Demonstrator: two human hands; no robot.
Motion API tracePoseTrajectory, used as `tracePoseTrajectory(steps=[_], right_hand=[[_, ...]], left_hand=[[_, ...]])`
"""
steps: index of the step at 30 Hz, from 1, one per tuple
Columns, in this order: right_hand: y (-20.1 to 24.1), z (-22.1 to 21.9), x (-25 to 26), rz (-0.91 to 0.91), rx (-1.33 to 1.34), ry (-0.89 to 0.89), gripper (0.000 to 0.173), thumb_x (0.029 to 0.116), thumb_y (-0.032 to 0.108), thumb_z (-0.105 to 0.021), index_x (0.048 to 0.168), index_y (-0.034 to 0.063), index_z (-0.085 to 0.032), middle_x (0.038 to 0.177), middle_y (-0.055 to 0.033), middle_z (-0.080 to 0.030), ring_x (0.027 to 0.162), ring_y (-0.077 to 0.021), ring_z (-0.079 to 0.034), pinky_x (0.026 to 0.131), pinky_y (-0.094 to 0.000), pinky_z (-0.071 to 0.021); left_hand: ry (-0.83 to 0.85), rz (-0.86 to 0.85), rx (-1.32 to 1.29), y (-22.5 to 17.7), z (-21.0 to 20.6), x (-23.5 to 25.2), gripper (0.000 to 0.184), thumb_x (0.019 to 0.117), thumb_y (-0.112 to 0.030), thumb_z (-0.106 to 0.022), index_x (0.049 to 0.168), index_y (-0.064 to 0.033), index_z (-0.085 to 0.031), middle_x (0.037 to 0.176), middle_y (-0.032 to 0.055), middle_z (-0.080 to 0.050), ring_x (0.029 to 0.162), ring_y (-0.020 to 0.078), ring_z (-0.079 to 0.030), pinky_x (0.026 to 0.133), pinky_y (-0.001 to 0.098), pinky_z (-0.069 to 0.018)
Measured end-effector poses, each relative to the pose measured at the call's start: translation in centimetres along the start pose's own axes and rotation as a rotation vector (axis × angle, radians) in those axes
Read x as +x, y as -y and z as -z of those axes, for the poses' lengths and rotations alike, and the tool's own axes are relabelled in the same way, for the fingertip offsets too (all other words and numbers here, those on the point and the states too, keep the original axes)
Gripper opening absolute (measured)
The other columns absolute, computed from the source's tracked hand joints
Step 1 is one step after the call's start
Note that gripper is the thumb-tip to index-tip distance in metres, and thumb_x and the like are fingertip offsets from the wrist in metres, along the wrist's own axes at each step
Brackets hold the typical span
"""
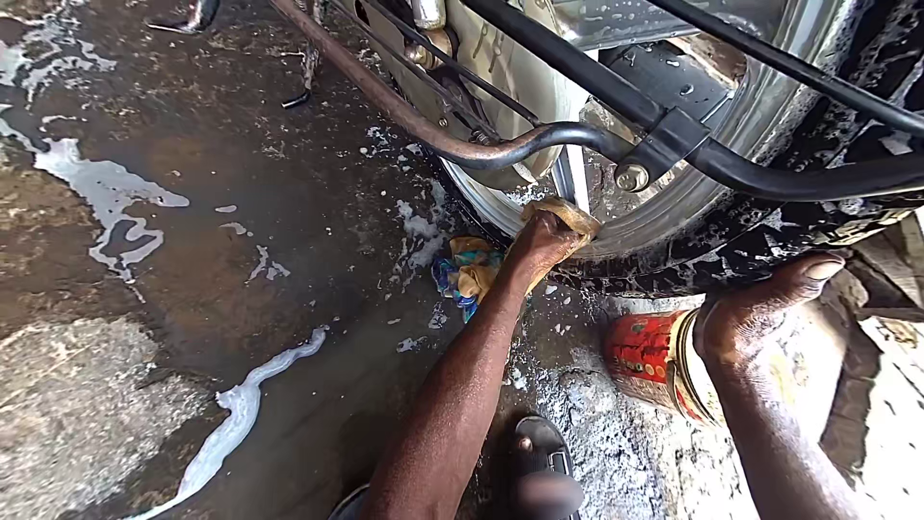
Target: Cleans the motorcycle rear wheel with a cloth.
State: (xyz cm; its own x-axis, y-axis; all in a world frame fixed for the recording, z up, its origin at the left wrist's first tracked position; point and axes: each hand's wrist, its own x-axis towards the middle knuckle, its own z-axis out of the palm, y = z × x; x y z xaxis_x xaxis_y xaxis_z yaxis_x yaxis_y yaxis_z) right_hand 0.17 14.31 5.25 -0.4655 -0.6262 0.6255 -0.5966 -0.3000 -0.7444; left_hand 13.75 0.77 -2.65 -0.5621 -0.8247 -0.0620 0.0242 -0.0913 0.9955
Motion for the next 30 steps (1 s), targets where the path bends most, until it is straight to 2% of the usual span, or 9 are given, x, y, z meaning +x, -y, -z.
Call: tracePoseTrajectory(steps=[4,8,11,12,15,17,19,24,30], right_hand=[[-0.2,-0.1,0.1,-0.001,0.003,-0.016,0.075,0.0961,0.076,-0.028,0.143,0.0188,-0.037,0.133,0.0087,-0.056,0.132,-0.0052,-0.05,0.114,-0.0359,-0.0421],[-0.3,0.3,-0.2,-0.029,0.028,0.029,0.077,0.0947,0.078,-0.029,0.145,0.0198,-0.035,0.136,0.0081,-0.055,0.134,-0.0069,-0.049,0.116,-0.0375,-0.0405],[-0.2,0.8,-0.1,-0.06,0.034,0.094,0.078,0.0922,0.08,-0.031,0.145,0.0238,-0.035,0.136,0.0108,-0.055,0.133,-0.0056,-0.049,0.115,-0.0365,-0.0409],[-0.3,1.0,0.0,-0.064,0.037,0.108,0.077,0.0912,0.082,-0.032,0.144,0.0257,-0.036,0.134,0.0113,-0.056,0.132,-0.0057,-0.051,0.114,-0.0366,-0.0422],[-0.6,1.4,0.0,-0.044,0.02,0.121,0.075,0.0923,0.081,-0.03,0.142,0.0255,-0.038,0.132,0.0115,-0.057,0.131,-0.0059,-0.051,0.113,-0.037,-0.0429],[-0.3,1.1,0.0,-0.026,0.013,0.105,0.074,0.0939,0.079,-0.028,0.142,0.0236,-0.037,0.133,0.0108,-0.056,0.132,-0.006,-0.051,0.114,-0.0374,-0.0417],[0.2,0.7,0.2,-0.019,0.009,0.077,0.073,0.0947,0.078,-0.027,0.141,0.0232,-0.038,0.133,0.0108,-0.056,0.133,-0.0055,-0.05,0.115,-0.0366,-0.0407],[1.0,0.2,0.8,-0.02,0.0,0.009,0.069,0.0973,0.075,-0.028,0.138,0.0194,-0.039,0.127,0.011,-0.059,0.128,-0.0039,-0.054,0.112,-0.0334,-0.0439],[1.2,-0.1,0.5,-0.028,-0.003,0.007,0.076,0.0954,0.077,-0.028,0.141,0.0175,-0.037,0.131,0.0093,-0.058,0.13,-0.0043,-0.052,0.114,-0.0339,-0.0422]], left_hand=[[-0.152,-0.064,0.187,0.6,-0.5,-0.2,0.039,0.0894,-0.014,-0.075,0.121,0.0066,-0.065,0.118,0.0238,-0.068,0.116,0.0316,-0.064,0.104,0.0503,-0.0479],[-0.31,-0.083,-0.07,2.5,-1.4,-1.9,0.039,0.0892,-0.009,-0.075,0.123,0.0049,-0.062,0.115,0.0184,-0.068,0.11,0.0212,-0.065,0.101,0.0401,-0.0515],[-0.645,-0.335,0.209,2.7,-1.9,-3.1,0.039,0.0825,-0.012,-0.077,0.114,0.0081,-0.067,0.111,0.0226,-0.071,0.11,0.0294,-0.068,0.101,0.0445,-0.0517],[-0.637,-0.5,0.365,2.7,-1.5,-2.9,0.035,0.0798,-0.013,-0.077,0.109,0.0065,-0.07,0.109,0.0216,-0.072,0.108,0.0307,-0.069,0.099,0.0444,-0.0534],[-0.191,-0.838,0.819,-0.2,1.0,-1.1,0.015,0.0828,-0.012,-0.075,0.093,-0.0009,-0.076,0.107,0.017,-0.074,0.113,0.0355,-0.066,0.104,0.0515,-0.0467],[0.095,-0.892,0.966,-3.2,2.2,0.3,0.009,0.0886,-0.009,-0.07,0.086,-0.0018,-0.075,0.104,0.0164,-0.074,0.118,0.0377,-0.064,0.113,0.0532,-0.0395],[0.248,-0.933,1.023,-5.3,3.1,1.2,0.014,0.0932,-0.006,-0.063,0.087,-0.0004,-0.074,0.097,0.017,-0.074,0.113,0.0364,-0.066,0.113,0.0498,-0.0383],[0.487,-0.927,1.086,-7.2,3.0,3.1,0.012,0.0931,-0.005,-0.062,0.094,0.0037,-0.07,0.093,0.0211,-0.07,0.097,0.0391,-0.069,0.089,0.0559,-0.0509],[0.591,-0.639,1.159,-7.9,1.9,3.4,0.028,0.0939,-0.012,-0.067,0.118,0.0026,-0.067,0.118,0.024,-0.067,0.119,0.0412,-0.061,0.106,0.0594,-0.0427]])
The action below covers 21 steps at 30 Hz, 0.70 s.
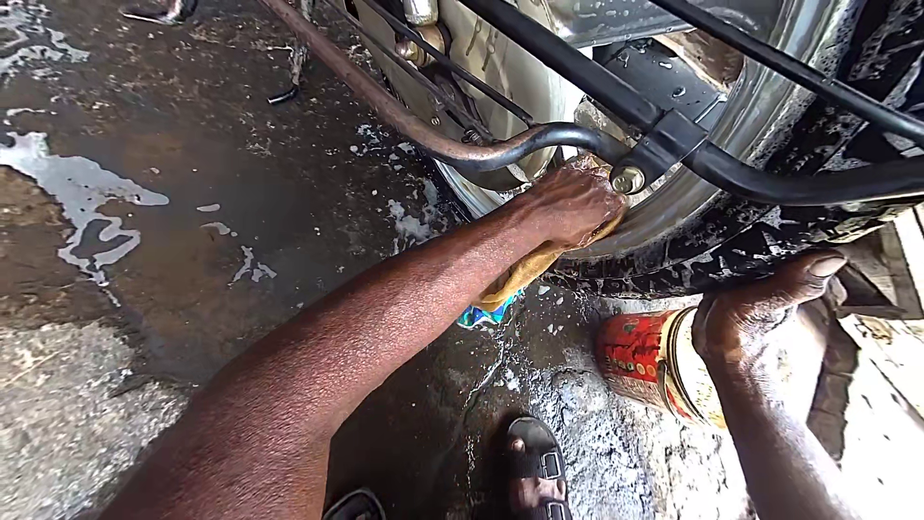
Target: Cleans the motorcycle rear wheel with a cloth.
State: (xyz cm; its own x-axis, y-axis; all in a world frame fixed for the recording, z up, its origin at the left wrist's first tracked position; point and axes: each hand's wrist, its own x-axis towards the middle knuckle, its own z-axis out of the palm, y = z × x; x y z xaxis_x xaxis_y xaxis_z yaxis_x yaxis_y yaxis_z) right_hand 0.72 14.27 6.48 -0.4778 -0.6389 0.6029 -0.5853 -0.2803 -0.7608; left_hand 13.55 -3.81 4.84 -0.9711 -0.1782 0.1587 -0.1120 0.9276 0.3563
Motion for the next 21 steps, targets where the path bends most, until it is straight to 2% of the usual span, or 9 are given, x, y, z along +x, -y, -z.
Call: tracePoseTrajectory(steps=[2,5,9,10,12,14,17,19,21], right_hand=[[-0.2,0.4,-0.1,-0.001,0.003,0.049,0.076,0.0947,0.078,-0.029,0.142,0.0196,-0.037,0.133,0.0096,-0.056,0.132,-0.005,-0.051,0.115,-0.035,-0.0412],[-0.8,1.0,-0.1,0.004,0.011,0.106,0.073,0.0948,0.077,-0.031,0.143,0.023,-0.036,0.134,0.0117,-0.056,0.132,-0.0043,-0.05,0.115,-0.0354,-0.0416],[-1.3,1.2,-0.6,-0.007,0.004,0.117,0.077,0.0946,0.078,-0.03,0.146,0.0204,-0.035,0.137,0.008,-0.055,0.135,-0.0063,-0.049,0.116,-0.0388,-0.0405],[-1.7,1.4,-0.7,-0.016,0.011,0.132,0.078,0.0948,0.078,-0.03,0.147,0.0199,-0.035,0.138,0.0065,-0.054,0.135,-0.0074,-0.048,0.116,-0.0398,-0.0402],[-2.3,1.8,-1.1,-0.043,0.025,0.171,0.08,0.0956,0.077,-0.028,0.151,0.0193,-0.031,0.141,0.0043,-0.053,0.136,-0.0096,-0.047,0.116,-0.0413,-0.0402],[-2.6,1.7,-1.3,-0.069,0.055,0.19,0.079,0.0953,0.078,-0.029,0.151,0.0216,-0.031,0.142,0.0058,-0.052,0.137,-0.0096,-0.047,0.116,-0.0416,-0.04],[-2.9,1.5,-1.9,-0.074,0.069,0.181,0.077,0.095,0.078,-0.028,0.15,0.0235,-0.032,0.141,0.0079,-0.053,0.137,-0.0081,-0.047,0.117,-0.0409,-0.0391],[-3.3,1.5,-2.1,-0.068,0.092,0.197,0.077,0.0961,0.077,-0.027,0.151,0.0231,-0.03,0.143,0.0071,-0.051,0.138,-0.0089,-0.045,0.118,-0.0412,-0.0372],[-3.6,1.6,-2.1,-0.069,0.105,0.234,0.075,0.0959,0.077,-0.027,0.15,0.0249,-0.032,0.142,0.0087,-0.052,0.138,-0.0077,-0.045,0.118,-0.0398,-0.0373]], left_hand=[[0.024,0.029,-0.029,0.0,0.3,-0.1,0.031,0.0922,-0.011,-0.069,0.12,0.0035,-0.066,0.118,0.0245,-0.067,0.119,0.0419,-0.061,0.104,0.0597,-0.0436],[-0.012,0.023,0.016,0.1,-0.2,0.0,0.027,0.0917,-0.011,-0.069,0.115,0.0023,-0.067,0.113,0.0231,-0.068,0.115,0.041,-0.063,0.106,0.0584,-0.0424],[-0.06,0.031,0.095,-0.3,-1.0,-0.4,0.028,0.0928,-0.013,-0.067,0.118,0.0007,-0.068,0.12,0.0221,-0.067,0.122,0.0392,-0.06,0.114,0.0545,-0.0362],[-0.143,0.034,0.092,-0.5,-1.6,-0.9,0.025,0.0923,-0.011,-0.068,0.114,0.0006,-0.07,0.121,0.0218,-0.068,0.124,0.0386,-0.059,0.116,0.0525,-0.0351],[-0.427,0.084,0.003,-1.3,-3.9,-2.4,0.018,0.0882,-0.008,-0.071,0.103,0.0018,-0.074,0.116,0.0221,-0.07,0.124,0.0384,-0.061,0.118,0.0495,-0.037],[-0.711,0.247,-0.208,-2.9,-6.6,-3.9,0.03,0.083,-0.011,-0.076,0.108,0.0057,-0.073,0.118,0.0232,-0.071,0.123,0.0364,-0.063,0.115,0.0465,-0.0417],[-0.859,0.475,-0.556,-6.3,-9.9,-4.0,0.038,0.0849,-0.013,-0.074,0.116,0.0078,-0.068,0.116,0.0252,-0.07,0.116,0.0351,-0.066,0.105,0.0493,-0.0484],[-1.014,0.503,-0.618,-8.6,-9.3,-2.5,0.032,0.0863,-0.013,-0.072,0.112,0.0065,-0.07,0.11,0.0227,-0.072,0.109,0.0315,-0.068,0.101,0.0472,-0.0505],[-1.24,0.472,-0.654,-11.4,-6.0,-0.1,0.026,0.0825,-0.01,-0.072,0.103,0.0047,-0.072,0.097,0.0174,-0.073,0.096,0.0237,-0.07,0.091,0.0394,-0.0544]])
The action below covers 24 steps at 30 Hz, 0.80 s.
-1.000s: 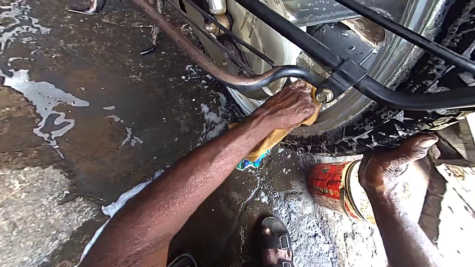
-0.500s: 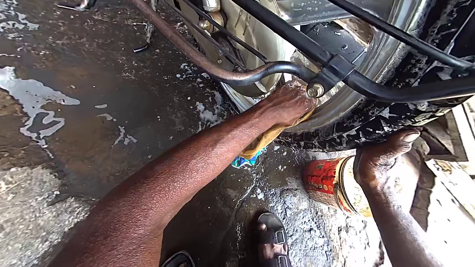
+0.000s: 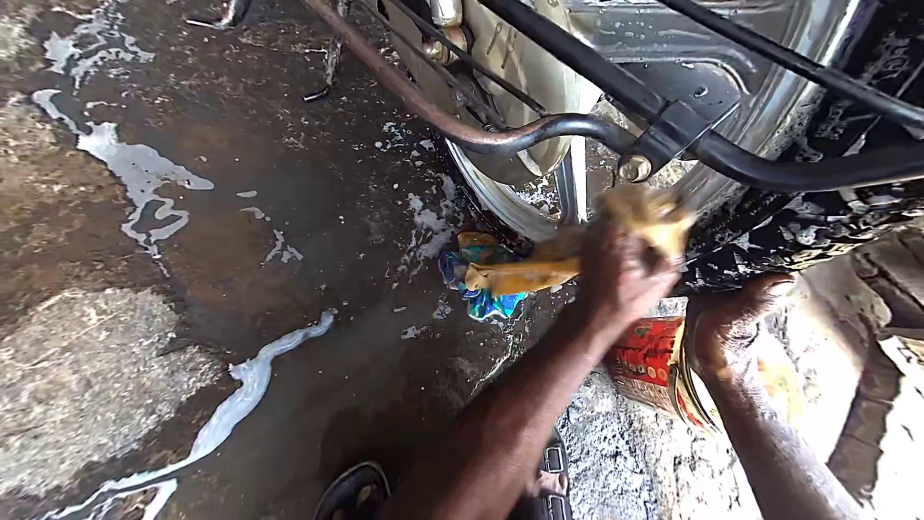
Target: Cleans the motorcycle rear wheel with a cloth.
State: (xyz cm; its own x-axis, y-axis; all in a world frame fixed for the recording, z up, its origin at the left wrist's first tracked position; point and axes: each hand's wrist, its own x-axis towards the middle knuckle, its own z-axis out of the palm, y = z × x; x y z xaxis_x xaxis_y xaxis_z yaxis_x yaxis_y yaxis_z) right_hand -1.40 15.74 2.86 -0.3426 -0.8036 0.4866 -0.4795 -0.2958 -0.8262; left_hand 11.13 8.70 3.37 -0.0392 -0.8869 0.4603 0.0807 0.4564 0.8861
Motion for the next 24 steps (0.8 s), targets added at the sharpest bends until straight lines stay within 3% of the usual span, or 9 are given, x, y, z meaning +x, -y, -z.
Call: tracePoseTrajectory(steps=[3,7,9,13,15,17,20,22,24], right_hand=[[0.3,0.5,-0.3,-0.051,-0.019,0.032,0.075,0.0946,0.078,-0.026,0.146,0.0253,-0.04,0.138,0.0107,-0.057,0.134,-0.006,-0.049,0.116,-0.0372,-0.0398],[0.4,1.6,0.0,-0.079,-0.053,0.055,0.077,0.0958,0.077,-0.022,0.15,0.0244,-0.032,0.142,0.0109,-0.053,0.137,-0.0074,-0.047,0.117,-0.0408,-0.0391],[0.3,1.5,0.2,-0.049,-0.071,0.022,0.075,0.0963,0.077,-0.023,0.149,0.0243,-0.032,0.142,0.0108,-0.053,0.137,-0.0074,-0.046,0.118,-0.0412,-0.0384],[1.2,0.6,0.7,0.008,-0.106,-0.073,0.074,0.0993,0.072,-0.025,0.151,0.0189,-0.027,0.146,0.0093,-0.049,0.14,-0.0057,-0.042,0.12,-0.0376,-0.0343],[2.2,0.5,1.2,0.03,-0.118,-0.088,0.072,0.1001,0.071,-0.023,0.15,0.019,-0.028,0.144,0.01,-0.049,0.14,-0.0053,-0.042,0.12,-0.0366,-0.0343],[2.4,0.3,1.6,0.062,-0.06,-0.121,0.072,0.0989,0.072,-0.027,0.146,0.0189,-0.036,0.141,0.0067,-0.054,0.138,-0.0092,-0.046,0.119,-0.0399,-0.0359],[0.7,0.7,0.7,0.028,-0.025,-0.111,0.078,0.0955,0.077,-0.027,0.148,0.0195,-0.034,0.142,0.0062,-0.053,0.138,-0.0105,-0.045,0.118,-0.0417,-0.0368],[-0.7,0.8,-0.5,-0.066,-0.022,-0.055,0.083,0.0957,0.078,-0.018,0.155,0.0203,-0.023,0.149,0.0065,-0.046,0.142,-0.0104,-0.041,0.119,-0.0427,-0.0348],[-1.1,0.7,-0.7,-0.102,0.01,-0.035,0.082,0.0945,0.079,-0.017,0.153,0.0228,-0.026,0.147,0.0074,-0.049,0.14,-0.0114,-0.044,0.117,-0.0447,-0.038]], left_hand=[[-0.173,0.013,-0.097,-3.9,-2.1,1.7,0.018,0.0773,-0.008,-0.07,0.089,0.0043,-0.07,0.083,0.0149,-0.07,0.084,0.0211,-0.068,0.081,0.0366,-0.0534],[-0.165,-0.004,0.053,4.4,-2.4,-3.0,0.027,0.086,-0.015,-0.069,0.103,0.0064,-0.072,0.1,0.0202,-0.073,0.1,0.027,-0.07,0.094,0.04,-0.0544],[-0.128,-0.044,0.182,8.5,-1.4,-3.9,0.027,0.0877,-0.015,-0.067,0.105,0.0057,-0.072,0.105,0.0216,-0.073,0.104,0.0306,-0.071,0.095,0.0425,-0.0554],[-0.073,-0.063,0.202,9.3,-0.3,-4.2,0.028,0.0893,-0.017,-0.063,0.106,0.0044,-0.071,0.107,0.0206,-0.072,0.108,0.0293,-0.068,0.1,0.0391,-0.0523],[-0.049,0.023,0.237,10.0,-0.1,-6.0,0.03,0.0887,-0.018,-0.063,0.104,0.0066,-0.072,0.105,0.0244,-0.072,0.108,0.035,-0.069,0.1,0.0447,-0.0517],[0.026,0.051,0.273,10.2,0.2,-6.9,0.035,0.0935,-0.022,-0.061,0.109,0.0064,-0.071,0.112,0.0264,-0.071,0.116,0.0395,-0.065,0.107,0.0507,-0.0464],[0.126,-0.002,0.353,8.1,-0.8,-3.4,0.045,0.0971,-0.031,-0.054,0.121,0.0038,-0.069,0.125,0.0276,-0.067,0.128,0.0467,-0.056,0.115,0.0671,-0.0281],[0.112,0.039,0.416,6.3,-1.2,0.8,0.044,0.0989,-0.027,-0.051,0.125,0.0036,-0.068,0.127,0.0275,-0.066,0.13,0.0469,-0.054,0.116,0.0681,-0.0234],[0.029,0.077,0.424,5.4,-1.4,3.3,0.039,0.0998,-0.021,-0.048,0.123,0.0032,-0.068,0.126,0.0267,-0.066,0.13,0.0445,-0.054,0.116,0.0632,-0.0248]])
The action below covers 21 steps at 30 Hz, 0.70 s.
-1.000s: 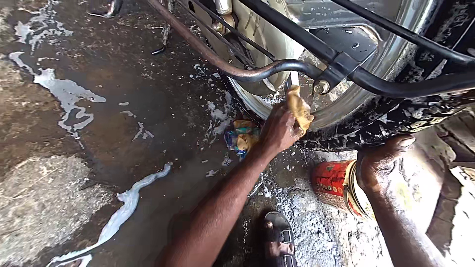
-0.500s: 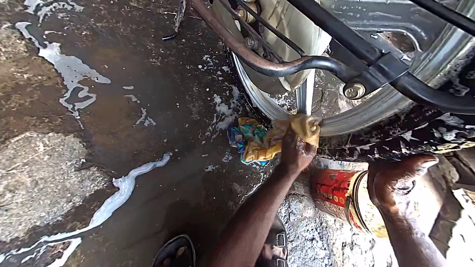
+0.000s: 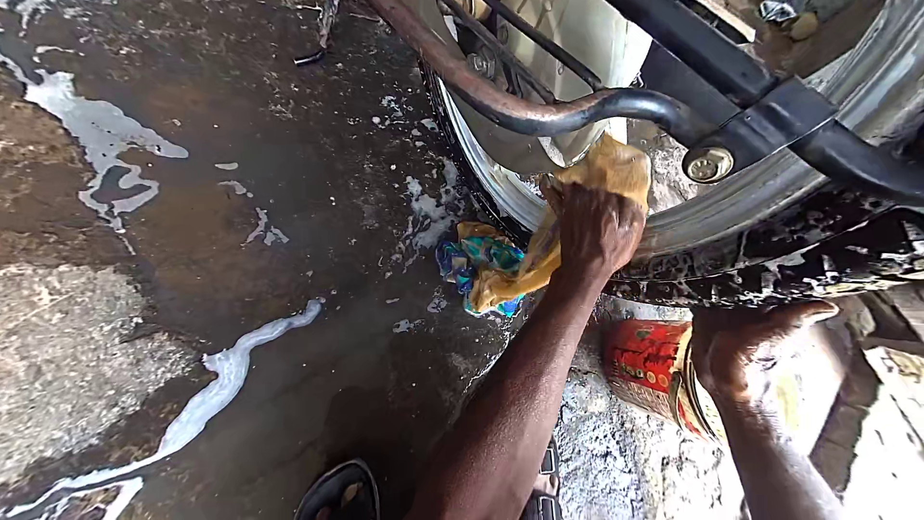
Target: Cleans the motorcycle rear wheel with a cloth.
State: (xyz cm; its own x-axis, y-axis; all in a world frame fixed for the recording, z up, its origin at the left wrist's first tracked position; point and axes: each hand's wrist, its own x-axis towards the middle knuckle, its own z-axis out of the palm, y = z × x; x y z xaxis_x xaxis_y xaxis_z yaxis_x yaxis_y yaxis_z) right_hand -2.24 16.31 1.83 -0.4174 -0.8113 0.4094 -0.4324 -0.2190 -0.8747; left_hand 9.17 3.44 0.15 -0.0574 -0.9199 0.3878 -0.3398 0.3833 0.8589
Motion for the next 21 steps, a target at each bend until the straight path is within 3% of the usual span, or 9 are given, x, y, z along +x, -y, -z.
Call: tracePoseTrajectory(steps=[2,5,6,8,11,14,17,21], right_hand=[[0.6,-0.4,0.2,0.023,0.033,-0.009,0.079,0.094,0.08,-0.021,0.149,0.0247,-0.032,0.143,0.0077,-0.052,0.138,-0.0121,-0.046,0.116,-0.0453,-0.0387],[1.2,-0.4,0.1,0.011,0.029,-0.015,0.079,0.0956,0.078,-0.018,0.153,0.0241,-0.027,0.146,0.0092,-0.049,0.14,-0.0095,-0.043,0.118,-0.0425,-0.0363],[1.4,-0.4,0.1,-0.006,0.032,-0.023,0.079,0.0955,0.078,-0.018,0.153,0.0238,-0.026,0.146,0.0092,-0.049,0.14,-0.0088,-0.043,0.118,-0.0418,-0.0366],[1.6,-0.2,0.0,-0.034,0.031,-0.004,0.08,0.0948,0.079,-0.018,0.153,0.0244,-0.027,0.146,0.0091,-0.05,0.139,-0.009,-0.044,0.117,-0.0421,-0.0378],[2.2,0.2,-0.4,-0.02,-0.018,0.049,0.075,0.0965,0.076,-0.016,0.151,0.0273,-0.03,0.144,0.0111,-0.051,0.138,-0.0102,-0.046,0.116,-0.0444,-0.0402],[2.6,-0.2,0.4,0.041,-0.028,0.03,0.076,0.0973,0.075,-0.016,0.153,0.0246,-0.027,0.147,0.0086,-0.049,0.14,-0.0112,-0.044,0.118,-0.0444,-0.0379],[3.2,-0.9,1.2,0.068,0.021,-0.008,0.074,0.0966,0.076,-0.023,0.148,0.0247,-0.036,0.142,0.0078,-0.054,0.138,-0.0118,-0.046,0.117,-0.0444,-0.0382],[3.4,-0.6,1.4,0.065,0.023,0.011,0.072,0.0977,0.075,-0.019,0.146,0.0248,-0.037,0.138,0.0076,-0.056,0.136,-0.0118,-0.048,0.115,-0.0445,-0.0404]], left_hand=[[0.009,0.048,-0.039,-0.3,-0.8,-2.2,0.044,0.1002,-0.023,-0.047,0.13,0.0036,-0.064,0.134,0.0273,-0.061,0.136,0.0442,-0.048,0.12,0.0612,-0.0231],[0.041,0.043,-0.095,-0.8,-2.4,-7.8,0.044,0.0947,-0.022,-0.053,0.128,0.0051,-0.065,0.134,0.0311,-0.061,0.135,0.0512,-0.047,0.116,0.0714,-0.021],[0.065,0.06,-0.106,-1.2,-2.1,-7.6,0.043,0.095,-0.021,-0.054,0.127,0.0053,-0.066,0.132,0.0313,-0.062,0.133,0.0518,-0.048,0.113,0.0736,-0.0207],[0.089,0.108,-0.135,-1.7,-0.5,-3.7,0.041,0.0978,-0.021,-0.049,0.122,0.0069,-0.067,0.126,0.0305,-0.065,0.129,0.0479,-0.053,0.113,0.0684,-0.0264],[-0.017,0.119,-0.1,-1.4,0.9,0.6,0.036,0.1012,-0.015,-0.046,0.118,0.0068,-0.069,0.12,0.0279,-0.068,0.126,0.0421,-0.057,0.114,0.0597,-0.0296],[-0.039,0.054,-0.162,0.6,-0.1,-3.6,0.045,0.1009,-0.025,-0.046,0.131,0.0043,-0.062,0.137,0.028,-0.059,0.139,0.0426,-0.045,0.121,0.0595,-0.02],[0.05,0.149,-0.283,2.2,0.0,-8.0,0.043,0.0929,-0.022,-0.056,0.123,0.0075,-0.067,0.133,0.0291,-0.062,0.137,0.0435,-0.047,0.122,0.06,-0.0147],[0.067,0.163,-0.245,3.5,1.5,-5.7,0.029,0.0903,-0.015,-0.063,0.111,0.0029,-0.072,0.117,0.0214,-0.071,0.123,0.0349,-0.06,0.117,0.0565,-0.0305]])
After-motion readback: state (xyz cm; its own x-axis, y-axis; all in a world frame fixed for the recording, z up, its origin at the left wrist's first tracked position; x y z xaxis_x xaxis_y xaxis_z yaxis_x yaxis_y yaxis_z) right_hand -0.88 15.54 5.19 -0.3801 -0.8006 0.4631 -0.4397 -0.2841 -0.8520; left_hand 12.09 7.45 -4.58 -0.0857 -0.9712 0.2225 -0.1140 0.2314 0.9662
